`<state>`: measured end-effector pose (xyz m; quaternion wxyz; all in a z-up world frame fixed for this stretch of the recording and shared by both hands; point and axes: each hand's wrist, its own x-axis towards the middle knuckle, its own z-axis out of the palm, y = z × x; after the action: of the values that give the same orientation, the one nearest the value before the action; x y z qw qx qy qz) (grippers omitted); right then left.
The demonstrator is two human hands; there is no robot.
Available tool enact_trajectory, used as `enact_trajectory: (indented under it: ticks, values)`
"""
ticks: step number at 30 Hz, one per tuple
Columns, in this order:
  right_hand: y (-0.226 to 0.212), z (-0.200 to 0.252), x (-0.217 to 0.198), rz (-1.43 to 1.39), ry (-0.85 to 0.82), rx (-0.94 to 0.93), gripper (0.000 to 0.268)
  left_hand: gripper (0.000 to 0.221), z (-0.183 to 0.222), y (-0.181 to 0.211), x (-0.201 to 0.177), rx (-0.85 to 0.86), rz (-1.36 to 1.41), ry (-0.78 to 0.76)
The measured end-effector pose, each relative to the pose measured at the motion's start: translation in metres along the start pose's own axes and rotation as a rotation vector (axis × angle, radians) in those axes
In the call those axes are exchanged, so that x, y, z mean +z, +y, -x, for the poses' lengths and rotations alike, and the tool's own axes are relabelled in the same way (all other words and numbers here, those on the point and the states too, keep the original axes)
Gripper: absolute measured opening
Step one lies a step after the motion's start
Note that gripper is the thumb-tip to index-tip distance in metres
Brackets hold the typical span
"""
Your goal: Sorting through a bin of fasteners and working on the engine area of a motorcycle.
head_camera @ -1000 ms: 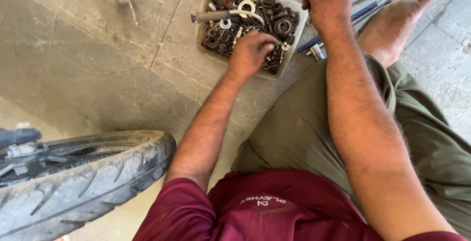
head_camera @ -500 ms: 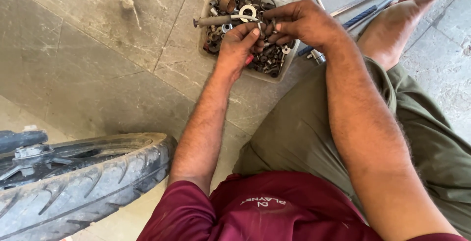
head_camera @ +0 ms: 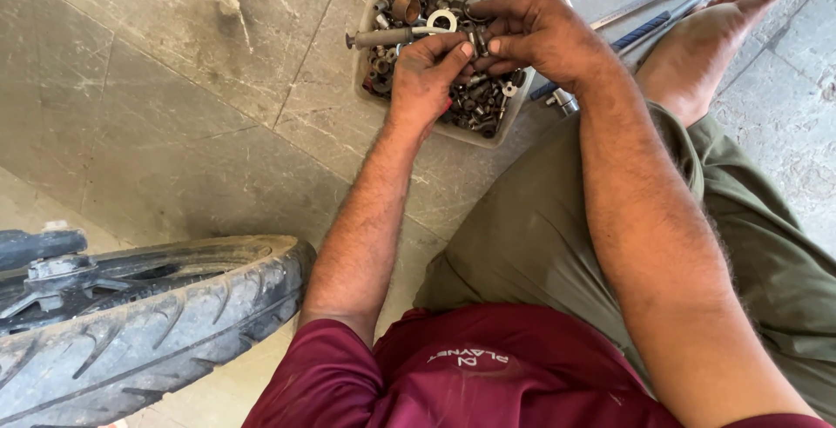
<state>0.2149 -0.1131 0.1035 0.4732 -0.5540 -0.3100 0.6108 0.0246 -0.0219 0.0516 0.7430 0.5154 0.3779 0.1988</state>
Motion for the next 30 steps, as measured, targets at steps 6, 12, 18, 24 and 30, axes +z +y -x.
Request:
enact_trajectory:
  ticks: [6, 12, 18, 24, 30]
  values:
    - [-0.002, 0.002, 0.001, 0.012, 0.036, 0.001, 0.046, 0.026, -0.002, 0.004, 0.001, -0.001, 0.012, 0.008]
    - [0.000, 0.000, 0.000, 0.038, 0.080, 0.005, 0.037, 0.027, -0.003, 0.003, 0.007, 0.016, 0.003, 0.041]
    - [0.008, -0.003, -0.007, 0.048, 0.101, -0.024, 0.026, 0.025, -0.003, 0.009, 0.011, 0.032, -0.022, 0.040]
    - [0.004, -0.001, -0.006, 0.015, 0.116, -0.017, 0.024, 0.024, -0.004, 0.007, 0.010, 0.034, 0.014, 0.026]
    - [0.009, 0.000, -0.008, -0.016, 0.111, -0.003, 0.024, 0.024, -0.002, 0.014, 0.013, 0.015, 0.032, 0.042]
